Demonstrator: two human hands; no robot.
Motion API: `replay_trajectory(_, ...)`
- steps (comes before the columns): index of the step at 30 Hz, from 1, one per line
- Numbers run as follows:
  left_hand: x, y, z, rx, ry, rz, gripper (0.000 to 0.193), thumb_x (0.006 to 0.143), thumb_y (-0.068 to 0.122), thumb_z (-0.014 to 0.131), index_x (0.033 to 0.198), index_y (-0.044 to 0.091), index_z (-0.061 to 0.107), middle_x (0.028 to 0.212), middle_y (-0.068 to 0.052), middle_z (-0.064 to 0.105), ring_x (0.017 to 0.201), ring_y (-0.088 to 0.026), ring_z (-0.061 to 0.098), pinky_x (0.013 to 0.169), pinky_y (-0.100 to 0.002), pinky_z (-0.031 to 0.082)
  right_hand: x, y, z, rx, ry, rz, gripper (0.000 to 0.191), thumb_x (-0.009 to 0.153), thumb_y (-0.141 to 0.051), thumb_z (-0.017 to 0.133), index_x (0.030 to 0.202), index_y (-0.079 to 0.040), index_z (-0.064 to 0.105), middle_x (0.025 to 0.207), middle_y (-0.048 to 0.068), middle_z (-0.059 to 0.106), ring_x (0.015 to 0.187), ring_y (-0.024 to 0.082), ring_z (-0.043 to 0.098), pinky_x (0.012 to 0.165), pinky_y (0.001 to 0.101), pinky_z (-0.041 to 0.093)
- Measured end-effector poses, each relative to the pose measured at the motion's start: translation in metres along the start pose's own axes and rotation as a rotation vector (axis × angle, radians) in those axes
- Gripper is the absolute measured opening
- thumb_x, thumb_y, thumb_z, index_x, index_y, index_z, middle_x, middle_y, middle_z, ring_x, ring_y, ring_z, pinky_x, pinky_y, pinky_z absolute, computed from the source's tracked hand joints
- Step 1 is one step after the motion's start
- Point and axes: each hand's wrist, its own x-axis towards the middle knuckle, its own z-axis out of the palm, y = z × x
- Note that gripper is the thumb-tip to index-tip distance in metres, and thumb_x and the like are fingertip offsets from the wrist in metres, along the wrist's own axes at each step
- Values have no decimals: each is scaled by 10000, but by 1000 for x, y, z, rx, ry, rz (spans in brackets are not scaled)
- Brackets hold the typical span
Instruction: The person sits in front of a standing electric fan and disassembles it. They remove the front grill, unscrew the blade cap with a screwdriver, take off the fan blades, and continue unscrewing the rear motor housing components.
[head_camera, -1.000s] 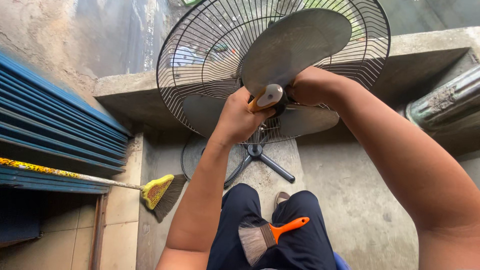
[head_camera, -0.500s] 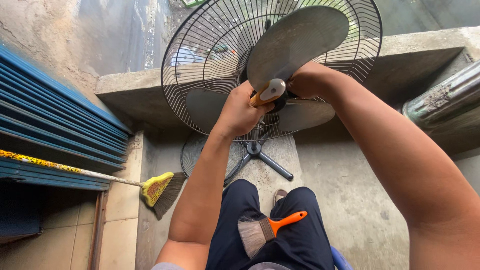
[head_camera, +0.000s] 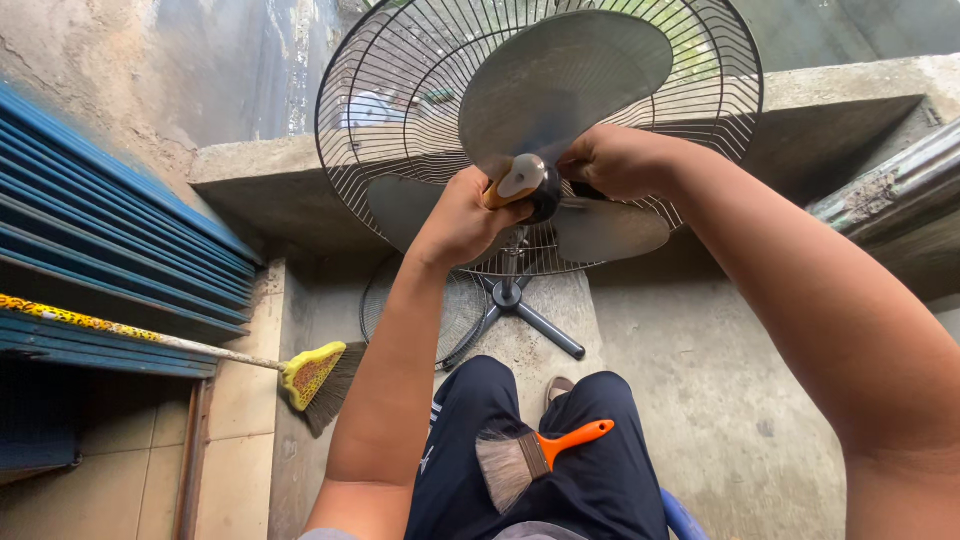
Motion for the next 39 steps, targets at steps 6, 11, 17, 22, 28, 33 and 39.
replay_trajectory(6, -6, 14, 11, 132, 58, 58, 433, 805, 28, 814, 1212, 76, 674, 1139, -58, 745, 1057, -169, 695, 946, -309, 545, 2, -10, 5, -218, 13, -28, 227, 998, -93, 555, 1147, -79, 726, 976, 156, 762, 827, 296, 731, 734, 422, 576)
replay_trajectory(11, -8, 16, 18, 215, 155, 94, 432, 816, 37, 831, 1212, 85, 664, 1141, -88, 731, 1051, -226, 717, 924, -331, 553, 10, -8, 4, -166, 234, -500, 256, 890, -28, 602, 1092, -63, 756, 968, 137, 752, 817, 279, 697, 714, 402, 549)
replay_trajectory(17, -14, 25, 22, 157, 135, 114, 415, 835, 27, 802, 1222, 92, 666, 1131, -85, 736, 1042, -234, 731, 913, -340, 567, 6, -15, 3, -264, 118, -78, 179, 959, -76, 624, 1099, -70, 734, 913, 154, 751, 798, 290, 704, 711, 417, 556)
replay_trajectory(22, -34, 40, 29, 248, -23, 245, 361, 847, 74, 832, 1178, 80, 688, 1080, -103, 743, 1018, -263, 723, 886, -360, 566, 9, -20, 4, -184, 199, -139, 169, 968, -113, 643, 1097, -81, 747, 899, 145, 750, 786, 277, 700, 711, 416, 555)
replay_trajectory(28, -76, 43, -5, 375, 57, 184, 262, 880, 84, 826, 1121, 93, 724, 997, -73, 754, 939, -212, 731, 833, -329, 561, 16, -8, 13, -165, 231, -203, 164, 978, -159, 665, 1093, -94, 762, 883, 135, 748, 771, 261, 695, 712, 414, 553)
replay_trajectory(33, -95, 17, -11, 12, 172, -4, 271, 869, 4, 785, 1124, 50, 706, 989, -10, 721, 909, -102, 640, 830, -282, 529, 7, -3, 14, -143, 316, -122, 165, 987, -196, 684, 1091, -105, 775, 870, 126, 747, 759, 248, 691, 713, 413, 552)
replay_trajectory(39, -103, -16, -11, -87, 228, -31, 281, 878, -1, 797, 1145, 28, 713, 1025, 8, 739, 947, -68, 634, 879, -256, 536, -57, -29, 20, -67, 491, -139, 315, 988, -172, 693, 1296, -154, 756, 835, 159, 707, 671, 266, 654, 683, 402, 516)
